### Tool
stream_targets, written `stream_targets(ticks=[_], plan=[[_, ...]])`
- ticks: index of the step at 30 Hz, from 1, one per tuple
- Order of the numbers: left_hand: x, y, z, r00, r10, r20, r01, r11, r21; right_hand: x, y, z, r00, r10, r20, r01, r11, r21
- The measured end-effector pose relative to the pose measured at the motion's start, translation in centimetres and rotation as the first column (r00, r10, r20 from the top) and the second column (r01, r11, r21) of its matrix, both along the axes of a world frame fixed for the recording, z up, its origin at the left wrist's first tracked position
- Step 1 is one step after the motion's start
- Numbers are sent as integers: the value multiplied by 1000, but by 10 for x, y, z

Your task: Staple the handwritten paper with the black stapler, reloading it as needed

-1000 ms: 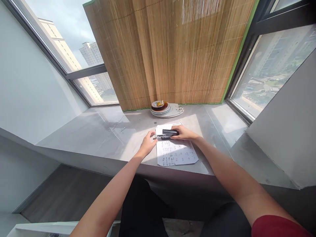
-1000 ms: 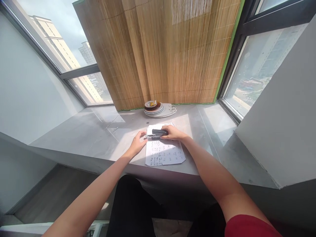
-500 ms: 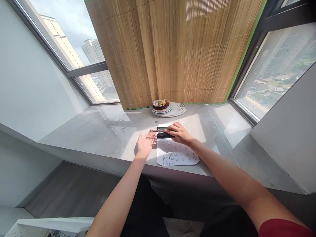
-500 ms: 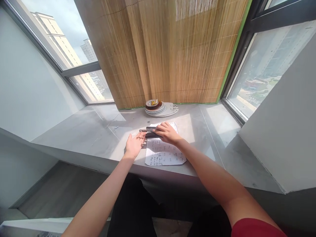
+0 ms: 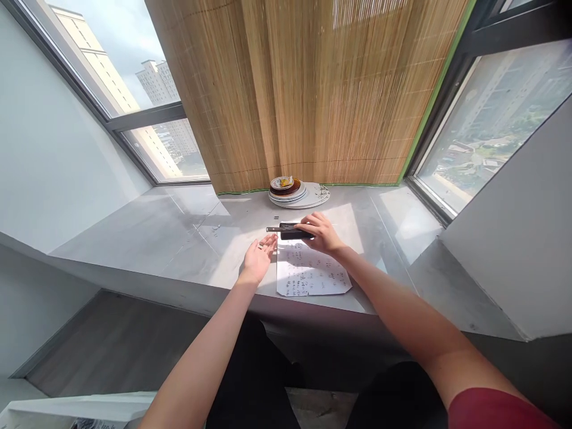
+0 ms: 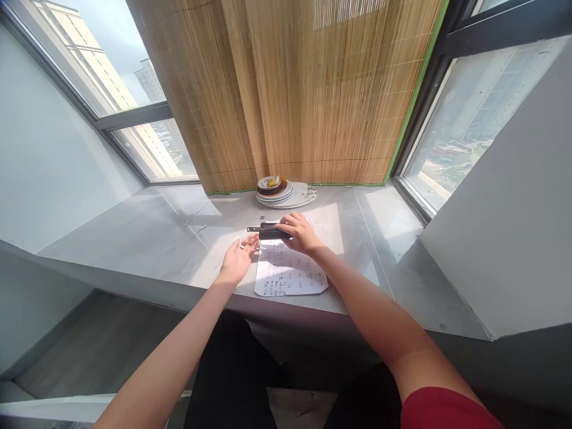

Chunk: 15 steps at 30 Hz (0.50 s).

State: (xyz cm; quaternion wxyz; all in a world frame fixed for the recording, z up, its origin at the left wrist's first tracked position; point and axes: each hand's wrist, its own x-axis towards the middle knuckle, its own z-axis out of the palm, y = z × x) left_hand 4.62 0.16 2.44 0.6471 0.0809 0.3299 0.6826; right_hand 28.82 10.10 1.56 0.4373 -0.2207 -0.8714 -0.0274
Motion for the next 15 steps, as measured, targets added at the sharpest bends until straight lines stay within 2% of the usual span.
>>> stream_targets(ticks=[2,4,7,9,12,14,15], plan=[[1,-1,-1,999,6,-52,-5,1000,21,1,5,-2,994,-30,-105,3,968,-251],[3,-2,-2,988,34,-153,-27,998,52,1,9,-5,991,-76,-110,16,886,-463],[4,-5,-6,936,68,-344,-34,994,103,1,11,-6,996,-92,5,77,796,-600],[5,-8,-7,892,52,-448,9,991,133,0,8,-4,994,-73,76,104,794,-599],[7,-11,-10,795,-37,-606,166,973,159,-1,0,3,996,-76,53,92,864,-495],[9,-12,-13,697,-107,-709,294,945,145,-4,-5,7,1000,-5,1,5,922,-387],[11,-12,-14,649,-140,-747,351,927,131,-6,-8,8,998,70,-7,-68,939,-337]])
